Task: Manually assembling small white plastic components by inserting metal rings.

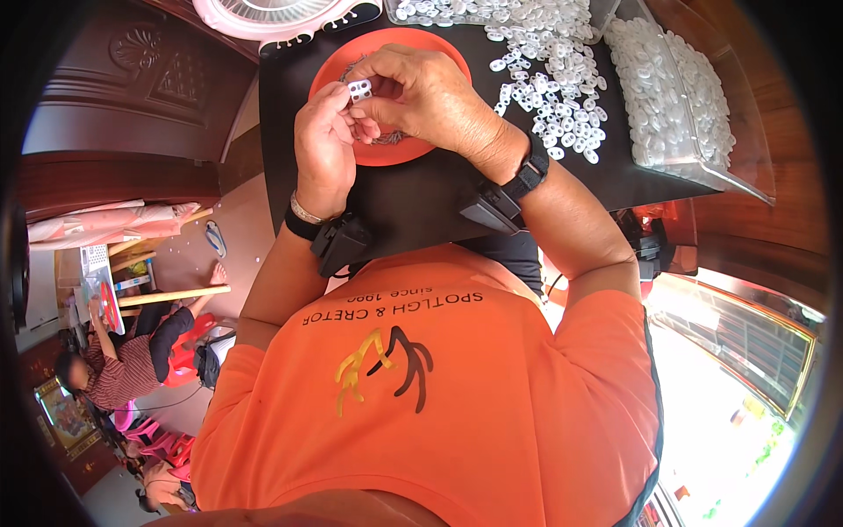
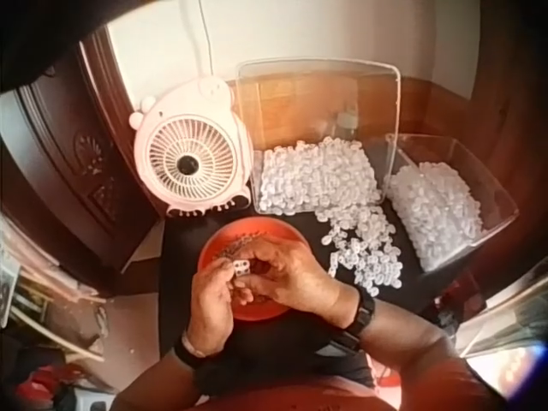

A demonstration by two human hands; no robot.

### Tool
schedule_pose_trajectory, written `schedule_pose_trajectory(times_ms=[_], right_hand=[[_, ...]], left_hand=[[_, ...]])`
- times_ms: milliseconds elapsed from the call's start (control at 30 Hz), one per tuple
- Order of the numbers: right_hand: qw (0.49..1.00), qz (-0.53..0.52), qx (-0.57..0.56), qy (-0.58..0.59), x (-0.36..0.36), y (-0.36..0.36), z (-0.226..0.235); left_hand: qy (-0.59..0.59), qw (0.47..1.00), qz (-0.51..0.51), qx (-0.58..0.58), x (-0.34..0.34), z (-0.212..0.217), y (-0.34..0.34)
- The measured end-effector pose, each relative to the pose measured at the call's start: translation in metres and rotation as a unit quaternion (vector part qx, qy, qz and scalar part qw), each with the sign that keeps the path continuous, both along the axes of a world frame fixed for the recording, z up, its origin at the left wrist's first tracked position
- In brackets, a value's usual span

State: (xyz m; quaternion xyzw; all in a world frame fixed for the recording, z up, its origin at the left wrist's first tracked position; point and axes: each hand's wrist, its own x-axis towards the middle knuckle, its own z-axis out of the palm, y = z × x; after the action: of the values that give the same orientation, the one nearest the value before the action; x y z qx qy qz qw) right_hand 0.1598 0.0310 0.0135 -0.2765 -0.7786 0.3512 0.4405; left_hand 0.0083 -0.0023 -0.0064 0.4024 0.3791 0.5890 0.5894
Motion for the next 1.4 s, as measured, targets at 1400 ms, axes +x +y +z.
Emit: schedule_pose_trajectory(times_ms=[1400], right_hand=[[0.947,-0.209,0.241,-0.042,0.029,-0.002,0.042]], left_hand=[[0.084,0.991,0.062,0.087,-0.001,0.004,-0.005]])
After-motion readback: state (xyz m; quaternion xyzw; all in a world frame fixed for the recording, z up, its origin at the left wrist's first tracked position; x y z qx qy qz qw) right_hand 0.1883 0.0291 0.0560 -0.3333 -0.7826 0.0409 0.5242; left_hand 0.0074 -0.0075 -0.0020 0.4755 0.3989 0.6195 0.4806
